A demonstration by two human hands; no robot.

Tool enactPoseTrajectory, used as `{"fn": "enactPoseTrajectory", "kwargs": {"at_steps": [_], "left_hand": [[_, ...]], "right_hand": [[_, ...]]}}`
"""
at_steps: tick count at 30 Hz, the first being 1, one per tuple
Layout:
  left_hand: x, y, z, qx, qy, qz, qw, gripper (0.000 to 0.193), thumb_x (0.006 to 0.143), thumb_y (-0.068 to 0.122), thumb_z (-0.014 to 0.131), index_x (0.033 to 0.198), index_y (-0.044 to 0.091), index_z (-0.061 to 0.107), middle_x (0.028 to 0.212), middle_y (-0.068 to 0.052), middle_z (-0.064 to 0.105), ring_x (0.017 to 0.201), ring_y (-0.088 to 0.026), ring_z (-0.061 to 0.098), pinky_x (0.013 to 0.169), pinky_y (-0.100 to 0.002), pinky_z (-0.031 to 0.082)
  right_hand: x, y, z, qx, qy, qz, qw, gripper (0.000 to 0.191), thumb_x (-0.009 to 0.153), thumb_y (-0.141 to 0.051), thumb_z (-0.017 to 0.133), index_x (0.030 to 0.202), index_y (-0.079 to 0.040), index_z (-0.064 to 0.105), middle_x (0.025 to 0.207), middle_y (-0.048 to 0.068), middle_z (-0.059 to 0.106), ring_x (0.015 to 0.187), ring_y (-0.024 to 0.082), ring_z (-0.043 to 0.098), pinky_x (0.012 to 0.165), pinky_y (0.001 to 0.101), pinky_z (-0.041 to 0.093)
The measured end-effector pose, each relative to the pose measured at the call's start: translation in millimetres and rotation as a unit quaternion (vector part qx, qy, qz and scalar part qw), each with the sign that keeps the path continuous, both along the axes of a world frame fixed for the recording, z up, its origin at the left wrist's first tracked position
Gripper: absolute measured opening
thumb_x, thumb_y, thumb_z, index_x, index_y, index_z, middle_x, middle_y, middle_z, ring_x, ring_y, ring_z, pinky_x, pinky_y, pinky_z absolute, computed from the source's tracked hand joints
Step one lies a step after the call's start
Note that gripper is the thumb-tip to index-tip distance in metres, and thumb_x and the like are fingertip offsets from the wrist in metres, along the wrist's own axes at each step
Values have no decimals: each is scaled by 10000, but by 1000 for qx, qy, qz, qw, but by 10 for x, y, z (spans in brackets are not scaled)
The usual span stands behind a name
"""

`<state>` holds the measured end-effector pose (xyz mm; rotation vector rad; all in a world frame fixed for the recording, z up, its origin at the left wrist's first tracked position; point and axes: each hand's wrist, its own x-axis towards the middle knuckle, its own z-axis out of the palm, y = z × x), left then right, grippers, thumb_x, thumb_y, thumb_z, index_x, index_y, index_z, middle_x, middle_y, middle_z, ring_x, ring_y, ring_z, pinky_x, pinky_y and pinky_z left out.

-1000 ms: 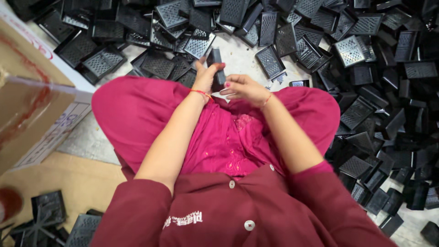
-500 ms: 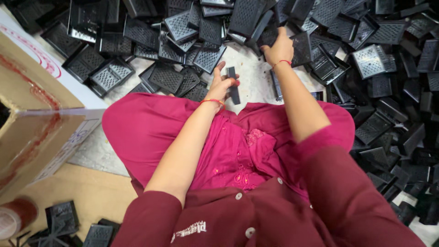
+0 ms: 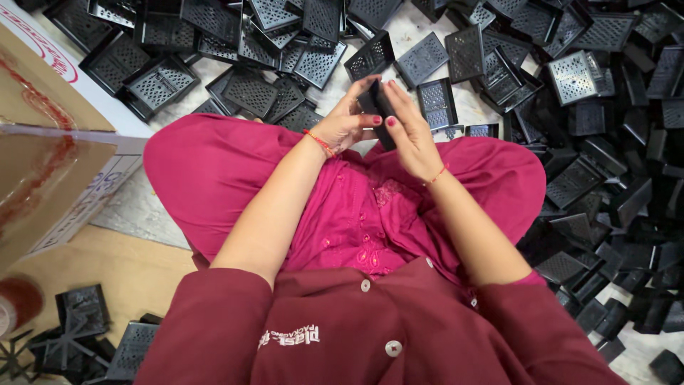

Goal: The person sits on the floor surrounded by black perforated plastic components and snaps matching lid pieces onto base pieces one at a time, placing each finished assembly aside. They repeatedly pick parts from the pile, fit the two pieces together by hand, and set completed units near a cardboard box.

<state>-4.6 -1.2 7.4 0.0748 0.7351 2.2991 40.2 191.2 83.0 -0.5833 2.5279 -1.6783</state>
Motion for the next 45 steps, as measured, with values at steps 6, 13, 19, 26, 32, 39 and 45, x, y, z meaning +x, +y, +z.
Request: {"fn": "enactPoseTrajectory", "kwargs": {"at_steps": [6, 13, 19, 26, 32, 39, 45], "left_hand": [[70, 35, 84, -39, 29, -8, 999, 774, 886, -40, 740, 1527, 200, 378, 1464, -55, 493, 1308, -234, 569, 1023, -469, 594], [73, 29, 47, -59, 37, 0, 998, 815, 858, -69, 762, 1534, 193, 390, 1472, -60, 523, 1267, -218, 618, 1006, -437, 606], [95, 1, 118, -90, 59, 13, 994, 829, 853, -79, 777, 1543, 195, 407, 1454, -57, 566, 1266, -200, 630, 998, -406, 616], [82, -7, 126, -69, 30, 30, 997, 801, 879, -13, 747, 1534, 253, 369, 1378, -81, 600, 1228, -249, 645, 983, -514, 631], [20, -62, 36, 88, -44, 101, 990, 572, 1002, 207, 668, 1508, 245, 406, 1463, -150, 572, 1289, -342, 637, 1037, -603, 567], [36, -105, 14, 81, -47, 95, 991, 522, 1026, 250, 647, 1493, 230, 414, 1451, -166, 580, 1276, -358, 641, 1021, -605, 582], [19, -104, -223, 19, -52, 104, 993, 526, 990, 285, 697, 1444, 248, 432, 1413, -152, 599, 1237, -347, 654, 953, -581, 609]], "right_hand": [[198, -54, -258, -27, 18, -61, 998, 518, 1111, -243, 448, 1594, -57, 431, 1676, 157, 398, 1580, 318, 368, 1303, 378, 254], [204, -119, -395, -71, 37, -70, 994, 547, 1110, -275, 424, 1607, -46, 414, 1698, 132, 373, 1622, 289, 282, 1345, 397, 169], [177, -125, -416, -78, 20, -38, 996, 623, 1106, -347, 430, 1648, -53, 341, 1751, 135, 277, 1668, 318, 184, 1370, 419, 121], [167, -109, -232, -23, 109, -5, 994, 919, 923, -364, 658, 1643, -7, 212, 1706, 202, 208, 1615, 360, 161, 1322, 463, 154], [231, -170, -269, 79, 216, -170, 958, 609, 916, 47, 750, 1478, -3, 523, 1486, 212, 586, 1424, 375, 574, 1196, 413, 478], [234, -167, -286, 96, 233, -180, 951, 503, 893, 68, 742, 1373, 5, 607, 1334, 193, 674, 1254, 360, 664, 1075, 406, 545], [243, -208, -266, 120, 293, -175, 932, 523, 892, 14, 778, 1376, 0, 578, 1328, 195, 658, 1245, 386, 642, 1092, 445, 512]]}}
